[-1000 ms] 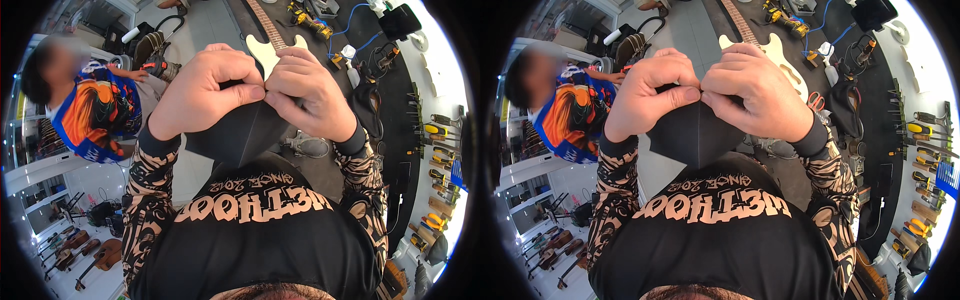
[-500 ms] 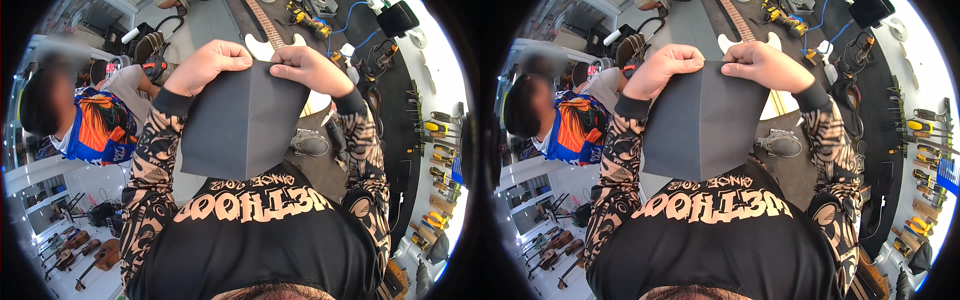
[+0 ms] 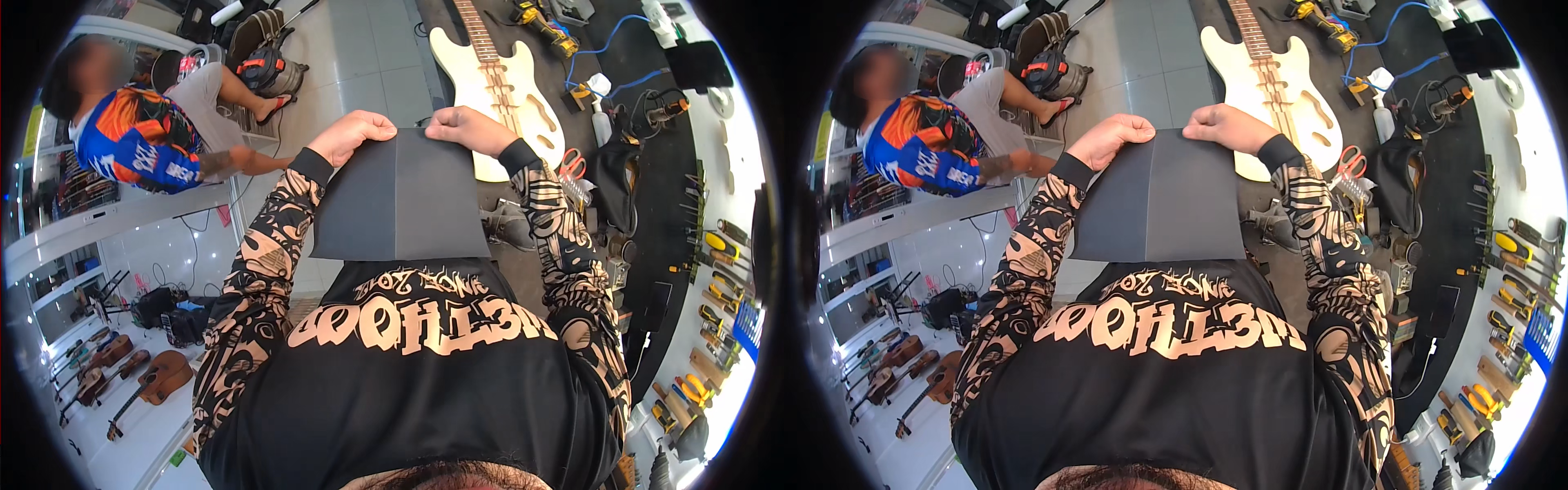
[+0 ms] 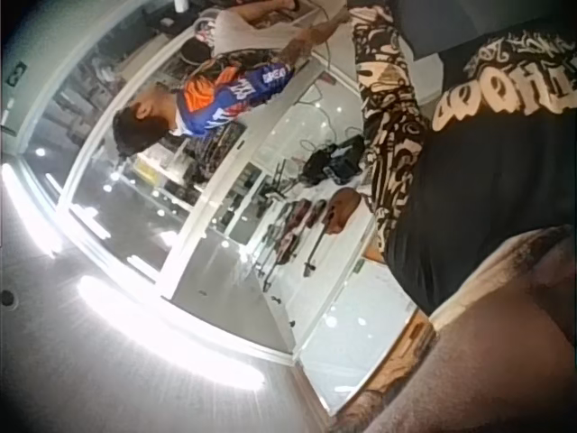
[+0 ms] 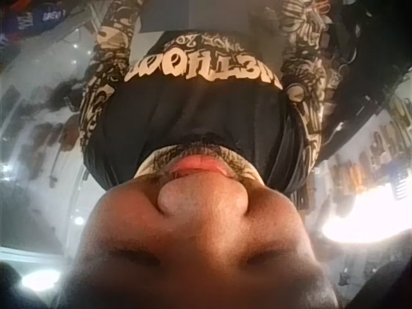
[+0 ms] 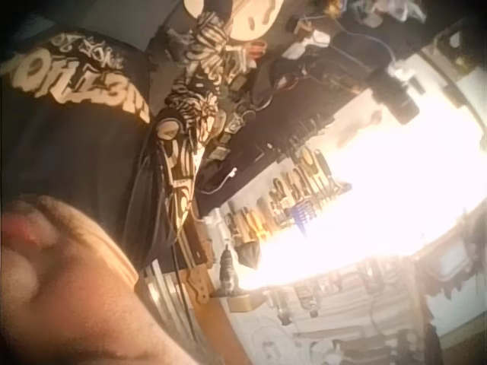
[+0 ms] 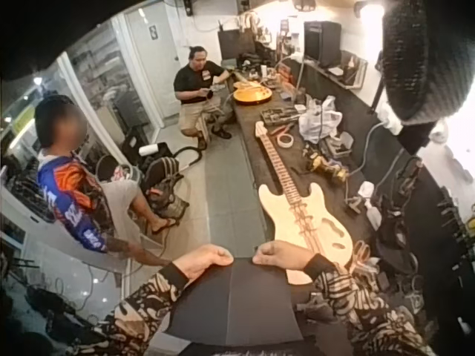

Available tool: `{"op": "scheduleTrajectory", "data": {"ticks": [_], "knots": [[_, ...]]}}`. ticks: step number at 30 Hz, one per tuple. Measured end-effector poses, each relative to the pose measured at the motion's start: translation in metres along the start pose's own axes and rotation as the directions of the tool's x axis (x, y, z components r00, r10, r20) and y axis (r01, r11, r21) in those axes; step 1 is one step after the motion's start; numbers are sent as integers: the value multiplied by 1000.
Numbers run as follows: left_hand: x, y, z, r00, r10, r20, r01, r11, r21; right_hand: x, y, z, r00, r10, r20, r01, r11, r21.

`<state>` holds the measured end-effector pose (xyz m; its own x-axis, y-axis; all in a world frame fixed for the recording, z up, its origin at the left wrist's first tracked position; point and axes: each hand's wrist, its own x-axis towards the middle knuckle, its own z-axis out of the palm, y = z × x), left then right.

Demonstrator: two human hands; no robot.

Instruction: The person manipulates a small orbital sander and then folds and prepares a sheet of sandpaper by hand.

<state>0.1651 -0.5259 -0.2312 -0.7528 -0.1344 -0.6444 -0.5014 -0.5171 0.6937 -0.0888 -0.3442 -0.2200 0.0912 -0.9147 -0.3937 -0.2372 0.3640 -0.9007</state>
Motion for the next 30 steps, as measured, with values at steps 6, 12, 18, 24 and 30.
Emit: {"op": "scheduleTrajectory", "data": {"ticks": [6,12,18,24,30], "knots": [[-2,-12,-13,998,47,-49,-46,999,19,-7,49,1,972,235,13,-217,875,433],[-5,-31,-15,995,-12,-99,16,999,42,-28,44,24,967,158,-199,-87,941,328],[0,-31,-8,997,-11,-78,11,1000,-1,-44,40,31,954,89,-288,-12,966,258],[-1,-27,-2,997,-7,-83,10,1000,30,-54,39,38,936,67,-344,13,974,225],[-2,-34,-5,993,22,-112,-19,999,28,-59,39,38,931,68,-360,-11,987,159]]}}
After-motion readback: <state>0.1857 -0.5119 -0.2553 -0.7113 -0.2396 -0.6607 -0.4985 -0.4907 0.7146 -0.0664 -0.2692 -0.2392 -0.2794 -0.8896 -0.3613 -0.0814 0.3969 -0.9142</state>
